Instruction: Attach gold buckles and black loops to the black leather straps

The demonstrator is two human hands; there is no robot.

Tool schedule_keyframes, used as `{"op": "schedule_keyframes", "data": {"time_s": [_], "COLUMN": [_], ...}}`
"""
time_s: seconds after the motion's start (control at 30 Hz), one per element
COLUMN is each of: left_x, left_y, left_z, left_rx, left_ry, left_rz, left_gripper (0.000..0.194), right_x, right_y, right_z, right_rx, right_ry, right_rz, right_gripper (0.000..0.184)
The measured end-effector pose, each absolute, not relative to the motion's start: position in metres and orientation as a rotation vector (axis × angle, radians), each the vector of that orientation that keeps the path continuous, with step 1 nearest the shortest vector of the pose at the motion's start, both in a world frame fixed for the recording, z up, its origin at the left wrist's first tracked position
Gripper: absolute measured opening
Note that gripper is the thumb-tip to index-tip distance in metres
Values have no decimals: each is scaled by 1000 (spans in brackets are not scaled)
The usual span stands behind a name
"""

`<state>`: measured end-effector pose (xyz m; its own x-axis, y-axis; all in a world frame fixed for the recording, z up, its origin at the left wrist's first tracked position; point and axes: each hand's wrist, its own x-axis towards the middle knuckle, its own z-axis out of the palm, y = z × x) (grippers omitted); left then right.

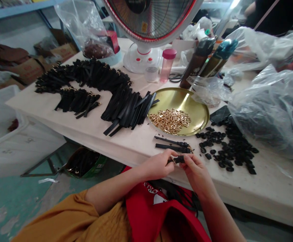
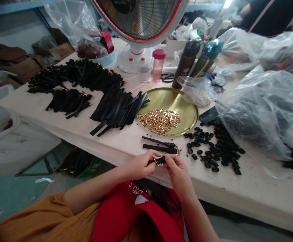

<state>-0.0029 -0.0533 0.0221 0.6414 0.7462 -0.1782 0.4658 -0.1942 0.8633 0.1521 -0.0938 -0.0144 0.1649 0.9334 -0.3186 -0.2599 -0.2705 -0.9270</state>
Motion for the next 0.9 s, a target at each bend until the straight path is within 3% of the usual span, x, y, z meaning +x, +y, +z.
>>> {"op": "schedule_keyframes", "data": {"time_s": [0.43,0.53,0.67,0.9], "left_x": [-3,-5,-8,-13], "left_y": [-50,-53,-58,-64], "left_z": [16,18,24,30], "left_rx": [1657,1689,1803,1849], "left_ry": [1086,1135,1081,973], "left_rz": [417,428,406,352], "left_gripper": [32,26,18,22], "right_x": [150,148,146,148], "right_y": [-99,-101,-107,-121], "right_z": [-17,-13,-10,-15], "right_rx": [-1110,-1089,-1063,-1012], "right_ry": [-542,-559,-563,-530], "right_rz": [1478,1603,1808,1953], "right_gripper": [26,16,25,20]}}
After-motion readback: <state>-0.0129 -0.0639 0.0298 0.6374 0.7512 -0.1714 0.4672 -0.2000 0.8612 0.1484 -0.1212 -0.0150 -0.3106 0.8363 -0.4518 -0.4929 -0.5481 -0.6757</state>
